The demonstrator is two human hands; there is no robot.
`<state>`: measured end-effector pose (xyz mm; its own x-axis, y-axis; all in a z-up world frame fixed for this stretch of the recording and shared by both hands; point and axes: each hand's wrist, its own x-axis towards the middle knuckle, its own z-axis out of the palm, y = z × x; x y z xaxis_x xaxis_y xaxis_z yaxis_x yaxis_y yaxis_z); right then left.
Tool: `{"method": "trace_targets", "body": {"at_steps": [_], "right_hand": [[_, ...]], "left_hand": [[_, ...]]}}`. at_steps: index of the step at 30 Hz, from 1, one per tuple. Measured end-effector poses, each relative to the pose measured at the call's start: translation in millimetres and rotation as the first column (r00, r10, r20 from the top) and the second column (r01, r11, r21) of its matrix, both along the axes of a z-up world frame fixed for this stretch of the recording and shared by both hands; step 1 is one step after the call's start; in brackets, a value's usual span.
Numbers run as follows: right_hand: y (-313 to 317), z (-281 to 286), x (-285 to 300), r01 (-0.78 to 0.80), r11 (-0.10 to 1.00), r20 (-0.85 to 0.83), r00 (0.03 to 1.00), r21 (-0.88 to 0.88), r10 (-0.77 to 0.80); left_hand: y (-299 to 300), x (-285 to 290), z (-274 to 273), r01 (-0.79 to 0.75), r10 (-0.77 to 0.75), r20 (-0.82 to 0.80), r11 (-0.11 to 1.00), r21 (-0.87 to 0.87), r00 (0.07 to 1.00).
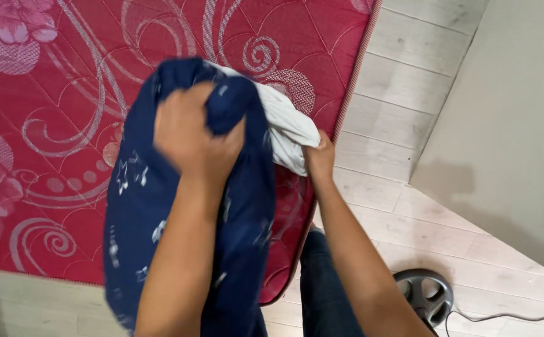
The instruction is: The person picks up a white pillowcase and a blue pillow with star patterns. They place the pillowcase on the bed, smooth it out, and then insert the pillow into the case by hand, adjusting the corners and smoothing the surface until the pillow is fully encased.
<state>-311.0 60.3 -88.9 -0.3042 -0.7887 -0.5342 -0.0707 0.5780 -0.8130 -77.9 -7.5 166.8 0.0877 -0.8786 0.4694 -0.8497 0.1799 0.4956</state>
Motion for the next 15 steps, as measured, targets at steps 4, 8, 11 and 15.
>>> {"method": "trace_targets", "body": {"at_steps": [4, 8, 11, 15], "right_hand": [[-2.2, -1.6, -6.8, 0.046, 0.992, 0.051, 0.998, -0.119, -0.041], [-30.8, 28.8, -18.9, 0.224, 0.963, 0.23, 0.955, -0.153, -0.186], [-41.1, 57.8, -5.8, 0.139, 0.902, 0.005, 0.989, -0.408, -0.15], [-10.9, 109.1, 35.6, -0.129, 0.938, -0.471, 0.881, -0.321, -0.04]], "left_hand": [[-21.4, -32.9, -30.5, 0.287, -0.283, 0.067, 0.956, -0.068, 0.957], [18.0, -68.5, -79.4, 0.533, -0.54, -0.017, 0.824, 0.192, 0.841], [37.1, -87.2, -136.5, 0.482, -0.586, -0.012, 0.654, 0.583, 0.81], [42.2, -102.3, -155.7, 0.439, -0.589, 0.045, 0.649, 0.621, 0.807]]}}
